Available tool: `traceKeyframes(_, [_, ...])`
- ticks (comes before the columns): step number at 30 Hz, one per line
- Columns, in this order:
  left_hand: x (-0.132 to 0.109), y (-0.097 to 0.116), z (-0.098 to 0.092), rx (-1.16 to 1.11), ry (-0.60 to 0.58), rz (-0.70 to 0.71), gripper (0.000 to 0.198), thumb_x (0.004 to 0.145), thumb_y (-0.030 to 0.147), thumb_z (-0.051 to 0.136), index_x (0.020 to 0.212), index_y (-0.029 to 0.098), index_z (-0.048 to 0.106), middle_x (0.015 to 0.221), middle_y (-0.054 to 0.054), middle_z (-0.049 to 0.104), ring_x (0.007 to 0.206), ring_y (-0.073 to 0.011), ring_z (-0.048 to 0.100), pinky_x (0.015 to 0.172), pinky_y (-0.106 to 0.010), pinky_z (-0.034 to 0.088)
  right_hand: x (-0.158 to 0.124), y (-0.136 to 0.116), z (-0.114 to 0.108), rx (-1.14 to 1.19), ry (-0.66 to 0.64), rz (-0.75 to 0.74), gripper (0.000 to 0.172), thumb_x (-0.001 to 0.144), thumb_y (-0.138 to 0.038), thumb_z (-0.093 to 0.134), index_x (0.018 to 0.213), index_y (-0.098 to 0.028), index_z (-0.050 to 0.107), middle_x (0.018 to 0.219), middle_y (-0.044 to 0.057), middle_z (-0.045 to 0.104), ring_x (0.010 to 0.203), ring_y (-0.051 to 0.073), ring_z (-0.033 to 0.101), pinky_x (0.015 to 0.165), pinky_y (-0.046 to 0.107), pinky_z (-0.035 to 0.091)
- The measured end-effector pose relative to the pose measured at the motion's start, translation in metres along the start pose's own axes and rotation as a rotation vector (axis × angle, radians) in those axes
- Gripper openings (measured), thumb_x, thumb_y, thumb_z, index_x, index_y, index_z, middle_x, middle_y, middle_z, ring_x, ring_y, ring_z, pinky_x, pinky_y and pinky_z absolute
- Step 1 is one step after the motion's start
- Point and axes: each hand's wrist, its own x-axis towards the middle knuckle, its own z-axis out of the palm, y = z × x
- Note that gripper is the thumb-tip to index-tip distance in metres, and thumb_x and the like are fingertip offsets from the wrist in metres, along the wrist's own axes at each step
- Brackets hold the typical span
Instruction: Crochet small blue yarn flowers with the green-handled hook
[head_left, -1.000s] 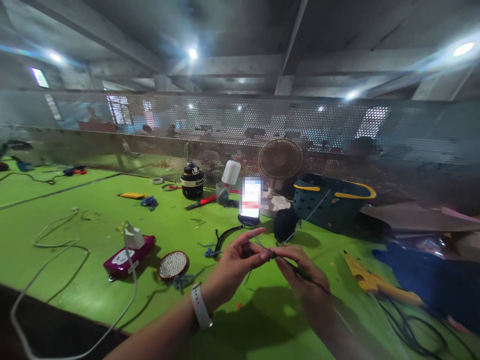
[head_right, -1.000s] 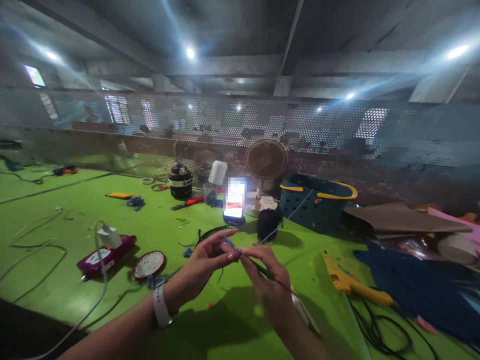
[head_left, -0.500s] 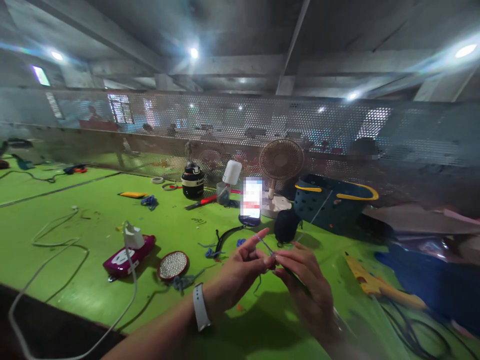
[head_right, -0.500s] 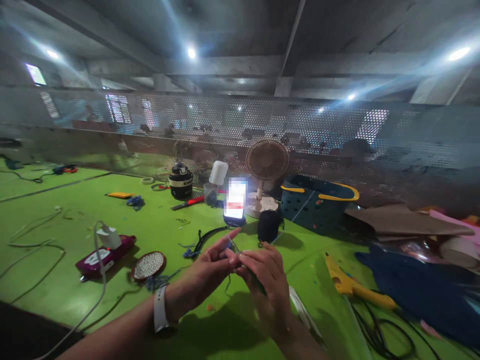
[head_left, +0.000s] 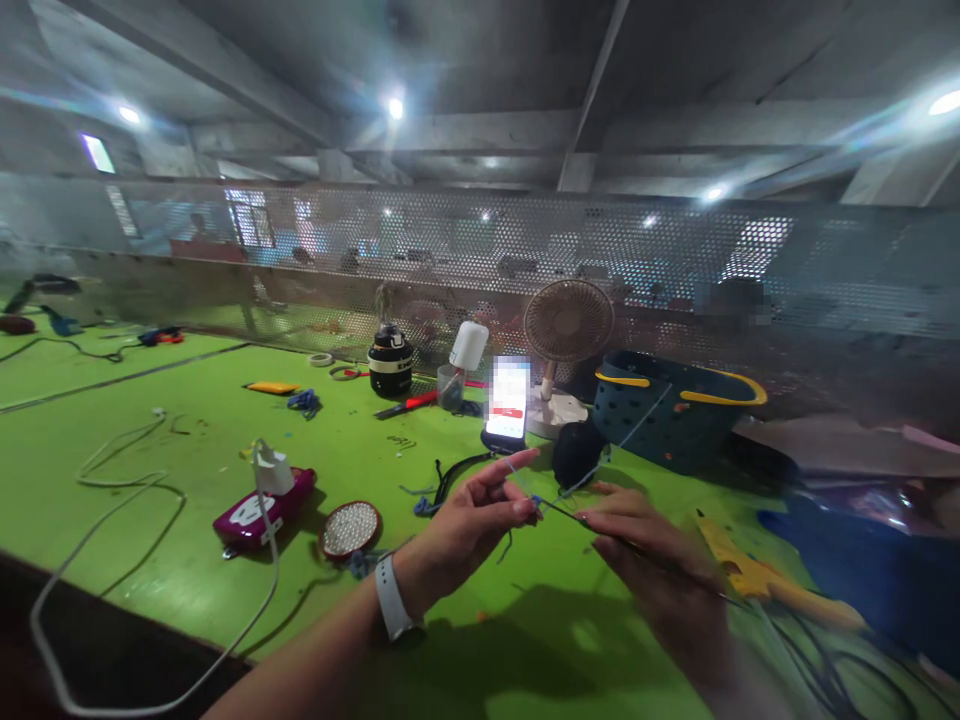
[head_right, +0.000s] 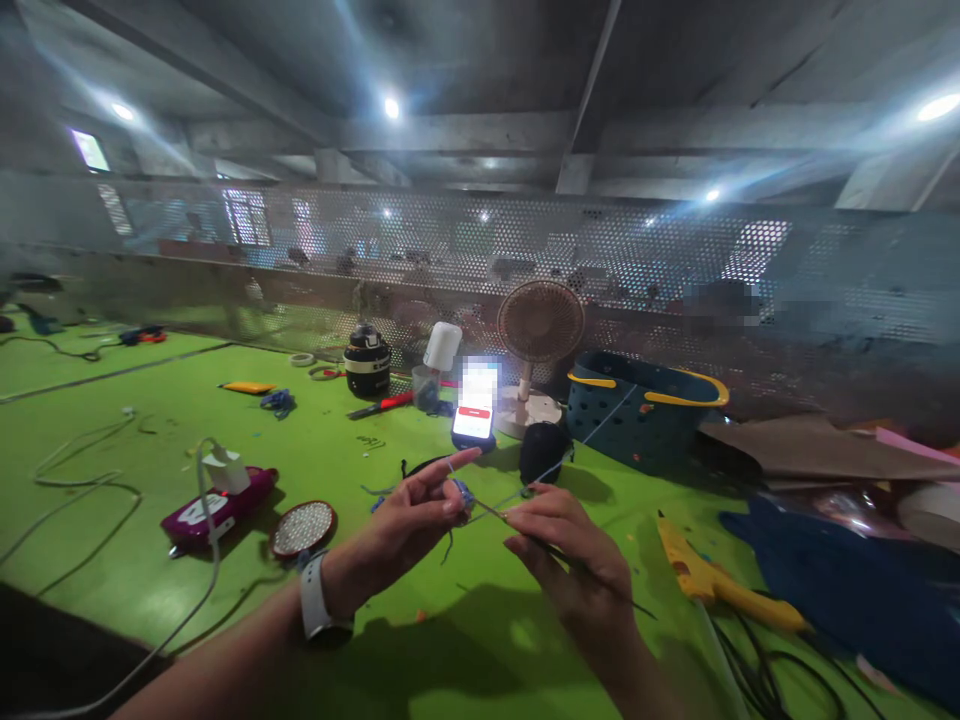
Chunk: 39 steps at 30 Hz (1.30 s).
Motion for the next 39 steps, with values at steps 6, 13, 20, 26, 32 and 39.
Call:
traceKeyframes(6, [-0.001,0.002,0.002,-0.007,-0.016,-0.018,0.058,0.066,0.01,0.083,0.122,0.016,0.066,0.07,0.002,0.066,0.065,-0.0068,0.061,0.07,-0.021,0.044,0.004,-0.006,-0.002,0.047,0.024,0.052,0.017,0.084,-0.017,0.07,0.094,-0.03,0.076,0.082,0.0,0.076,0.078,0.017,0.07,0.095,0.038,0.054])
traceKeyframes(13, [-0.001,0.004,0.005,-0.006,-0.028,-0.016,0.056,0.066,0.01,0.083,0.12,0.014,0.067,0.068,0.002,0.066,0.065,-0.0076,0.06,0.071,-0.022,0.044,0.002,-0.004,-0.005,0.079,0.024,0.164,0.017,0.083,-0.017,0.069,0.091,-0.031,0.077,0.085,-0.002,0.077,0.085,0.017,0.072,0.096,0.036,0.055])
traceKeyframes(20, [-0.003,0.004,0.004,0.035,-0.041,-0.024,0.054,0.069,0.012,0.081,0.121,0.015,0.067,0.071,0.001,0.065,0.067,-0.0084,0.06,0.074,-0.022,0.044,-0.003,0.004,-0.005,0.17,0.124,0.289,0.007,0.08,-0.024,0.074,0.083,-0.029,0.079,0.077,0.002,0.078,0.084,0.022,0.074,0.088,0.038,0.059])
traceKeyframes(26, [-0.006,0.007,0.009,0.281,-0.015,0.052,0.049,0.071,0.017,0.082,0.118,0.023,0.069,0.076,0.0,0.066,0.073,-0.0099,0.061,0.075,-0.025,0.047,-0.008,0.012,0.0,0.468,0.171,0.571,0.007,0.077,-0.03,0.078,0.082,-0.026,0.079,0.083,0.004,0.079,0.073,0.021,0.075,0.065,0.029,0.062])
traceKeyframes(32, [-0.008,-0.002,0.011,0.48,0.019,0.146,0.054,0.072,0.019,0.081,0.123,0.027,0.066,0.078,0.0,0.066,0.074,-0.0099,0.059,0.075,-0.025,0.048,-0.015,0.013,0.017,0.564,0.168,0.673,0.009,0.077,-0.033,0.078,0.082,-0.025,0.078,0.079,0.004,0.079,0.068,0.02,0.074,0.06,0.029,0.062])
traceKeyframes(39, [-0.008,-0.011,0.012,0.31,0.108,0.031,0.065,0.07,0.017,0.083,0.131,0.025,0.06,0.075,0.001,0.065,0.071,-0.0092,0.057,0.07,-0.024,0.045,-0.01,0.007,0.021,0.027,0.084,0.162,0.014,0.083,-0.026,0.072,0.094,-0.03,0.078,0.096,0.003,0.078,0.092,0.022,0.072,0.086,0.038,0.058])
